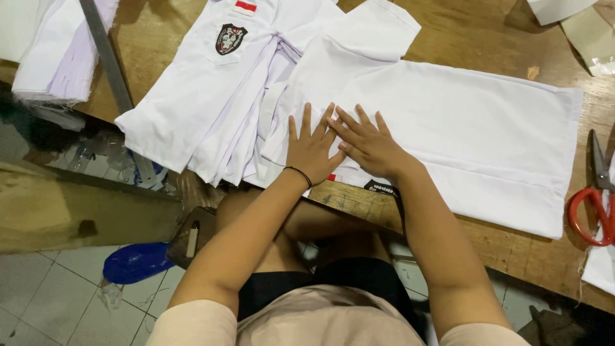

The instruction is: The person folds a white short-sleeved shirt on a wooden table. They align the collar and sleeves, fold the sides inward, and then fold the shirt in half lengthwise and in half again to create a compact rectangle.

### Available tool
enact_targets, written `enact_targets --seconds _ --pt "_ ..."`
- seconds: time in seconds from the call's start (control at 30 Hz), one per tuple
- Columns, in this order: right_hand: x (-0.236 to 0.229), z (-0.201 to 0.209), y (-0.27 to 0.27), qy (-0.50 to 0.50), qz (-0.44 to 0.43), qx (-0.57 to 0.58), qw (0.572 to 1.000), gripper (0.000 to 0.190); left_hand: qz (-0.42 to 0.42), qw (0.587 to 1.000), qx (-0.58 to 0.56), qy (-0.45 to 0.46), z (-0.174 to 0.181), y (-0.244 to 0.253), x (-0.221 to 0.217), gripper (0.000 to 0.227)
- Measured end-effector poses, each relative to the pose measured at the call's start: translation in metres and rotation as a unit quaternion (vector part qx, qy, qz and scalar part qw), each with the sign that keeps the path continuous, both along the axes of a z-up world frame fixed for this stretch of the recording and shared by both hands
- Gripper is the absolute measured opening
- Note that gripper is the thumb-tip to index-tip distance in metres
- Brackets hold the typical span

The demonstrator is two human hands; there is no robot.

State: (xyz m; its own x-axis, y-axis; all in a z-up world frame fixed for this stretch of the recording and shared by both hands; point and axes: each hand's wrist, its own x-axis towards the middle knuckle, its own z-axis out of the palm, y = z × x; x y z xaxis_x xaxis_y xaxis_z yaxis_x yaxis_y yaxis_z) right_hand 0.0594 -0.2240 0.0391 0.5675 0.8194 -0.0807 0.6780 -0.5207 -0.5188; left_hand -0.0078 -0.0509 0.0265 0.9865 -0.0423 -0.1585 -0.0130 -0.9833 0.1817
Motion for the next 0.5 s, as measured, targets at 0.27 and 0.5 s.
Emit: enact_targets --seconds 0.27,0.5 --pt "-0.001 -0.001 -0.008 -0.070 -0.046 -0.123 0.989 0.057 0.022 0.999 -0.045 -0.012 -0.001 0.018 0.005 0.102" --pt "0.000 -0.014 -0.038 -0.086 -0.071 -0.151 0.982 0.061 0.004 0.999 -0.051 -0.011 -0.002 0.021 0.004 0.108"
